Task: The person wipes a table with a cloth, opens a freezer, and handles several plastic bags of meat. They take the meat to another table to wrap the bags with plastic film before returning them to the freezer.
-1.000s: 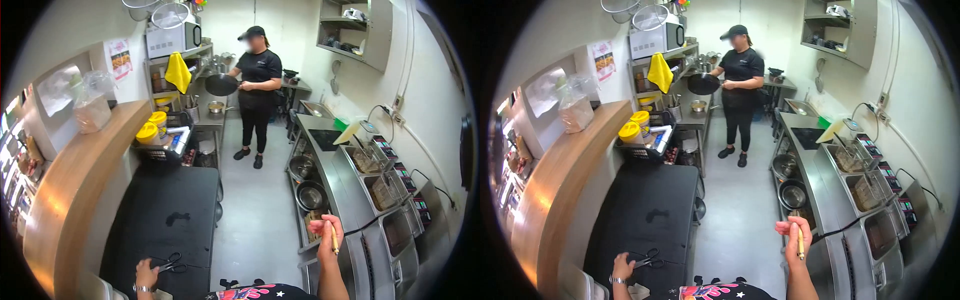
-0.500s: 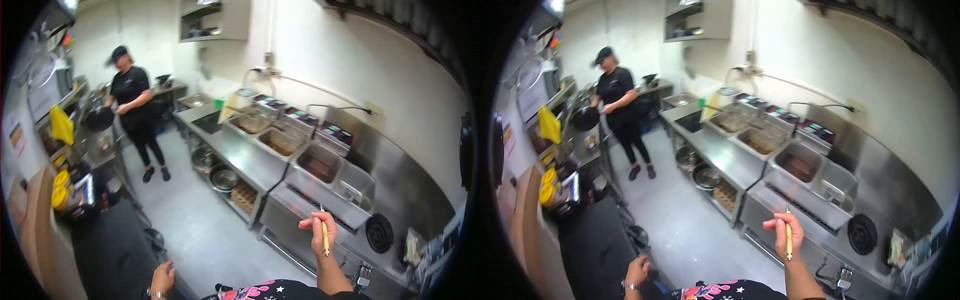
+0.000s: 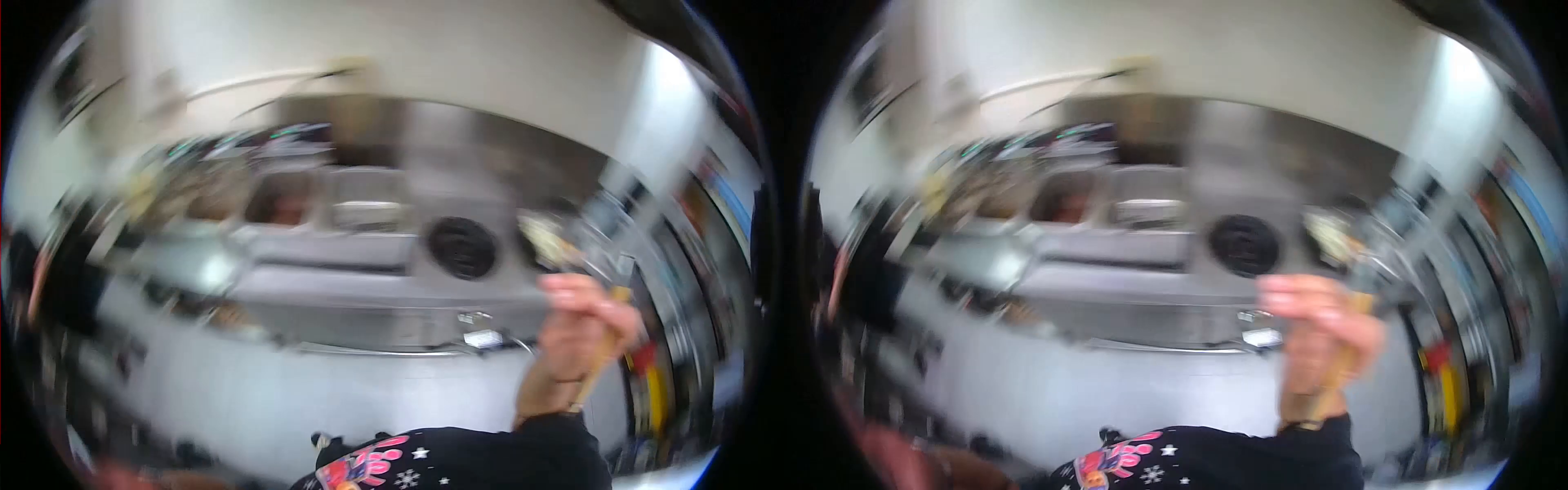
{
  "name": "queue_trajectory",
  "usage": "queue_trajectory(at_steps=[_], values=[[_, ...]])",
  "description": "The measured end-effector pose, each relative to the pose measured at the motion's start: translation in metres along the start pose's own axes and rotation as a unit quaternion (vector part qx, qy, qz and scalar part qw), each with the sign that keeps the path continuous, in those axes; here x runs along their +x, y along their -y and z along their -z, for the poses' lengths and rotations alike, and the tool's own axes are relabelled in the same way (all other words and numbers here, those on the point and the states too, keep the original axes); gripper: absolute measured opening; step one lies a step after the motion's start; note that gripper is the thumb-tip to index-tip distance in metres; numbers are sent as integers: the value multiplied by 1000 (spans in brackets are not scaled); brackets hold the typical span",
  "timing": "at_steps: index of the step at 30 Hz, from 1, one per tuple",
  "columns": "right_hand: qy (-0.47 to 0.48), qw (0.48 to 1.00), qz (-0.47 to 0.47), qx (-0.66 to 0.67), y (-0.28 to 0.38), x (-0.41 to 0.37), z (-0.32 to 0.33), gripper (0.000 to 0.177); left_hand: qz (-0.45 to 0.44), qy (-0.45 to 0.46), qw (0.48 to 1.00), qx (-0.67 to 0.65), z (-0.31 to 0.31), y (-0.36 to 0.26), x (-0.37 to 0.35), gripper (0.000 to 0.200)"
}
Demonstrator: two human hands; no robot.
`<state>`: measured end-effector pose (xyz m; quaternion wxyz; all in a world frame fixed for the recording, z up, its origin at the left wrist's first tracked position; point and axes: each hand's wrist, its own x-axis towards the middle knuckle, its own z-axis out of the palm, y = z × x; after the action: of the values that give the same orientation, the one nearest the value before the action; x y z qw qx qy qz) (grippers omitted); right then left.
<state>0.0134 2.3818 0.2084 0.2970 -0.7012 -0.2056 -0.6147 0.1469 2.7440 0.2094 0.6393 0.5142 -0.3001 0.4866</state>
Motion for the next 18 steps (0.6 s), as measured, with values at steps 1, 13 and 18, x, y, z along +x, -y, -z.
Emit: queue_trajectory(at_steps=[1,13,18], values=[[6,1000,6,-27,12,-5,17,19,-21,38,998,-48,-27,7,-13,36],[-181,840,-253,-444,204,-99,12,11,-26,462,652,-600,-209,-51,-177,35],[-290,724,-240,-578,244,-142,-87,11,-31,430,497,-753,-177,-49,-166,35]])
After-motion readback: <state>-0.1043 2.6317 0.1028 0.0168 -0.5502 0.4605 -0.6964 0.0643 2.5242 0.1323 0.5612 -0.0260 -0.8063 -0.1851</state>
